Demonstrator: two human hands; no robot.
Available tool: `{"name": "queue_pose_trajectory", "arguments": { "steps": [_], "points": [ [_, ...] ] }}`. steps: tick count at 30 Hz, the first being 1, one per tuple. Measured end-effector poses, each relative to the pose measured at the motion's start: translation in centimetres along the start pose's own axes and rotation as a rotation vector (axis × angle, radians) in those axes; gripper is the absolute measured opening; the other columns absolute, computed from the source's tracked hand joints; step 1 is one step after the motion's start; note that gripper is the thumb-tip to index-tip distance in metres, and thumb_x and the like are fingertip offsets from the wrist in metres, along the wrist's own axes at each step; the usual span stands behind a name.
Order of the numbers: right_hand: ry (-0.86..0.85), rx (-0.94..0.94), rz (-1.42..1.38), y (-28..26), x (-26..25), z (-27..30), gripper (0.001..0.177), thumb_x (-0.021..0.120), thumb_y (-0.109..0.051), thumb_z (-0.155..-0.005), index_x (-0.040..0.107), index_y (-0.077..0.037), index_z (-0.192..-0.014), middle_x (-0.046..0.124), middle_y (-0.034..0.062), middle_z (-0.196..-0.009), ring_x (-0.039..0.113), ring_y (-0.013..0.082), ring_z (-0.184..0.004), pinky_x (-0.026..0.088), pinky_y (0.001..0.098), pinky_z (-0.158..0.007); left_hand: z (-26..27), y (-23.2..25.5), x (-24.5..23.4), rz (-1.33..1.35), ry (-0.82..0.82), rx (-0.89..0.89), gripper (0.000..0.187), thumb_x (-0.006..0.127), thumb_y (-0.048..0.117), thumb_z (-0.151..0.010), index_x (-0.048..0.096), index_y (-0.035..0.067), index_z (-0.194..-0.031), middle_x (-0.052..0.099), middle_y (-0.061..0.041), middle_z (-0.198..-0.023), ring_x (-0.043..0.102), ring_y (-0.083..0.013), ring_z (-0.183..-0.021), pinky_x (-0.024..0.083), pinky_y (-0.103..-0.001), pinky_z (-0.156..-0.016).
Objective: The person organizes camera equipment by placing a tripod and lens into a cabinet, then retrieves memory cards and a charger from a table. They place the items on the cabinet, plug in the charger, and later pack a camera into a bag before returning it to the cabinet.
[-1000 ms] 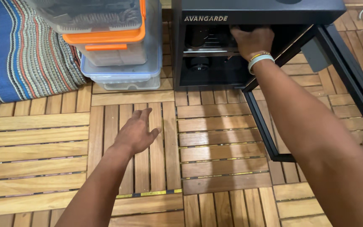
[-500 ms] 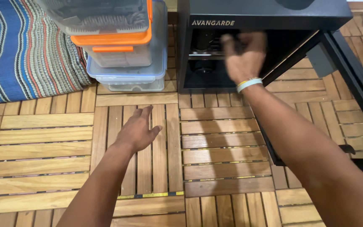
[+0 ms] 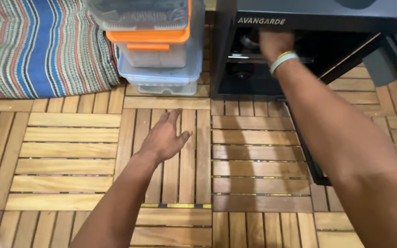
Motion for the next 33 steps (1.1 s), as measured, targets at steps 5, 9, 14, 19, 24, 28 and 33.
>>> {"name": "queue_pose_trajectory", "arguments": {
  "steps": [5, 9, 14, 19, 24, 28, 33],
  "points": [
    [-0.144, 0.308, -0.207, 0.2, -2.7, 2.9, 0.039, 0.067, -0.042, -0.092, 0.076, -0.006, -0.107, 0.077, 0.0087, -0.096, 0.075, 0.0224, -0.083, 0.06, 0.0338, -0.068, -1.0, 2.2, 0.1, 0.451, -0.009, -0.101, 0.091, 0.071, 0.052, -0.082, 0.037, 0.007, -0.154, 0.052, -0.021, -0.149, 0.054, -0.0334, -0.136, 0.045, -0.043, -0.112],
    [-0.356, 0.36, -0.31, -2.0, -3.4, 10.4, 0.048, 0.076, -0.042, -0.085, 0.07, -0.006, -0.116, 0.074, 0.0062, -0.1, 0.072, 0.0172, -0.083, 0.058, 0.0333, -0.064, -2.6, 7.2, 1.4, 0.983, -0.062, -0.05, 0.109, 0.073, 0.062, -0.082, 0.022, 0.002, -0.158, 0.061, -0.022, -0.144, 0.058, -0.0312, -0.136, 0.043, -0.044, -0.114],
    [-0.569, 0.288, 0.061, -4.9, -2.8, 18.2, 0.062, 0.077, -0.047, -0.082, 0.062, -0.009, -0.128, 0.076, 0.0083, -0.102, 0.073, 0.0184, -0.086, 0.06, 0.0326, -0.074, -2.1, 11.0, 5.3, 1.242, -0.31, -0.211, 0.102, 0.07, 0.061, -0.077, 0.025, 0.014, -0.156, 0.056, -0.012, -0.14, 0.061, -0.0279, -0.126, 0.054, -0.05, -0.099],
    [-0.995, 0.36, 0.005, -5.2, -1.5, 20.9, 0.077, 0.076, -0.045, -0.076, 0.051, -0.014, -0.142, 0.072, 0.0055, -0.112, 0.071, 0.0162, -0.096, 0.062, 0.0344, -0.077, -0.8, 10.6, 5.4, 1.474, -0.32, -0.187, 0.08, 0.079, 0.045, -0.077, 0.05, 0.009, -0.143, 0.066, -0.013, -0.123, 0.067, -0.0276, -0.112, 0.059, -0.05, -0.091],
    [-1.009, 0.197, -0.044, -5.7, -2.6, 15.5, 0.084, 0.074, -0.034, -0.078, 0.044, -0.011, -0.152, 0.066, 0.0134, -0.132, 0.069, 0.0211, -0.108, 0.058, 0.0349, -0.086, -1.0, 7.9, 4.3, 1.275, -0.12, -0.155, 0.069, 0.083, 0.034, -0.081, 0.055, 0.008, -0.138, 0.069, -0.01, -0.123, 0.068, -0.0186, -0.11, 0.058, -0.036, -0.092],
    [-1.163, 0.079, -0.378, -7.6, -0.3, 20.9, 0.095, 0.08, -0.028, -0.082, 0.023, -0.01, -0.156, 0.054, 0.0111, -0.146, 0.063, 0.0206, -0.126, 0.055, 0.0343, -0.102, -1.9, 8.9, 2.8, 1.258, -0.066, -0.037, 0.072, 0.082, 0.034, -0.08, 0.053, 0.008, -0.14, 0.068, -0.008, -0.123, 0.067, -0.0184, -0.111, 0.057, -0.033, -0.091],
    [-0.608, -0.064, -0.176, -6.5, -1.7, 21.0, 0.073, 0.083, -0.028, -0.08, 0.048, -0.002, -0.139, 0.067, 0.0132, -0.128, 0.067, 0.0211, -0.116, 0.057, 0.0357, -0.096, -2.8, 12.0, 2.1, 1.284, -0.108, 0.095, 0.082, 0.082, 0.039, -0.08, 0.047, 0.003, -0.145, 0.064, -0.014, -0.129, 0.065, -0.0237, -0.118, 0.057, -0.034, -0.095]
  ]
}}
Point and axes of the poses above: each hand's wrist, its own z-axis away from the middle knuckle, its own x-axis out of the palm, y = z × x, the point moved 8 cm from there along -z, towards the middle knuckle
